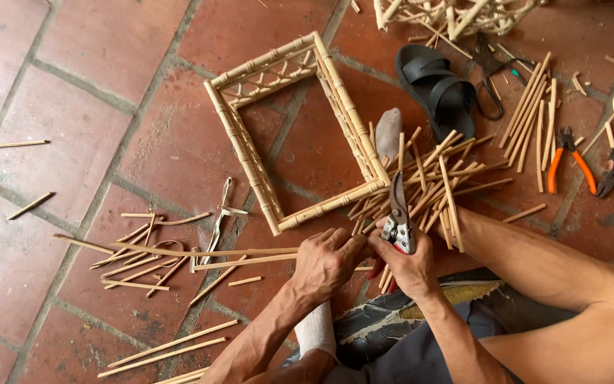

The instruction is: The person sits on a tiled floor and weaves thin bamboo strips into a rectangular bamboo frame using pliers. They repeatedly insert strips, tighten them with the pliers, and trim excess lengths, gradually filling the frame's interior.

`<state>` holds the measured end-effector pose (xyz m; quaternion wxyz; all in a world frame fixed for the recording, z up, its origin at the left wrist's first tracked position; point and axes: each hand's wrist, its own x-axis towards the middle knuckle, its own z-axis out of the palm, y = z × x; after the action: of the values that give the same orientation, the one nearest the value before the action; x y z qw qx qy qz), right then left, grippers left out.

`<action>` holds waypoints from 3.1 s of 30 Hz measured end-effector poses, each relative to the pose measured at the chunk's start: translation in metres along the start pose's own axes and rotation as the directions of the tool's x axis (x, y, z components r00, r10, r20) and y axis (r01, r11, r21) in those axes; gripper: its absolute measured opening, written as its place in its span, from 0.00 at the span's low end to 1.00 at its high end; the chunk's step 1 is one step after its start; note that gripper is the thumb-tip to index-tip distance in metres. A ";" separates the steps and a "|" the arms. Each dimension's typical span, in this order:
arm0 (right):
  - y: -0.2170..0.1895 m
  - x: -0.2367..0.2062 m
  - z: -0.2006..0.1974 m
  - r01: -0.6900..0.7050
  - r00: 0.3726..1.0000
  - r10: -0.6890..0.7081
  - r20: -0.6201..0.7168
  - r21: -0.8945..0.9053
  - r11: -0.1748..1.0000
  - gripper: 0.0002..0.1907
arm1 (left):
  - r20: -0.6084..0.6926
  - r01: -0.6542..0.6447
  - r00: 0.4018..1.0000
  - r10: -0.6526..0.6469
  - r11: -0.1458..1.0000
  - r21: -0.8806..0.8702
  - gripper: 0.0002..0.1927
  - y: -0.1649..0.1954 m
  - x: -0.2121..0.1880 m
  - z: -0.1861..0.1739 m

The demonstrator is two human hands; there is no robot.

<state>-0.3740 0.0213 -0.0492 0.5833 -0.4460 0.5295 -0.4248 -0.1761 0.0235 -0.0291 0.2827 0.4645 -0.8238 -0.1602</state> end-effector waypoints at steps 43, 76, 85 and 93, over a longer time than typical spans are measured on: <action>-0.021 0.116 0.012 0.088 0.995 -0.099 0.018 -0.626 0.775 0.13 | -0.107 0.134 0.987 -0.117 0.976 0.174 0.09 -0.138 -0.069 -0.079; -0.019 0.093 0.039 0.137 0.956 -0.287 -0.058 -0.777 0.614 0.18 | -0.117 0.235 0.969 -0.219 0.961 0.145 0.10 -0.139 -0.087 -0.070; -0.037 0.068 0.035 0.148 0.931 -0.309 -0.194 -0.573 0.806 0.18 | -0.131 0.241 0.965 -0.225 0.963 0.119 0.10 -0.132 -0.084 -0.080; -0.003 -0.040 0.027 -0.122 0.984 0.165 0.075 -0.396 0.910 0.17 | -0.366 0.128 0.928 -0.066 0.981 0.147 0.07 -0.078 -0.033 -0.062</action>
<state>-0.3501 0.0617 -0.0357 0.5400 -0.5348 0.6029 -0.2427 -0.0717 0.0113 -0.0320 0.3798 0.5484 -0.7448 -0.0162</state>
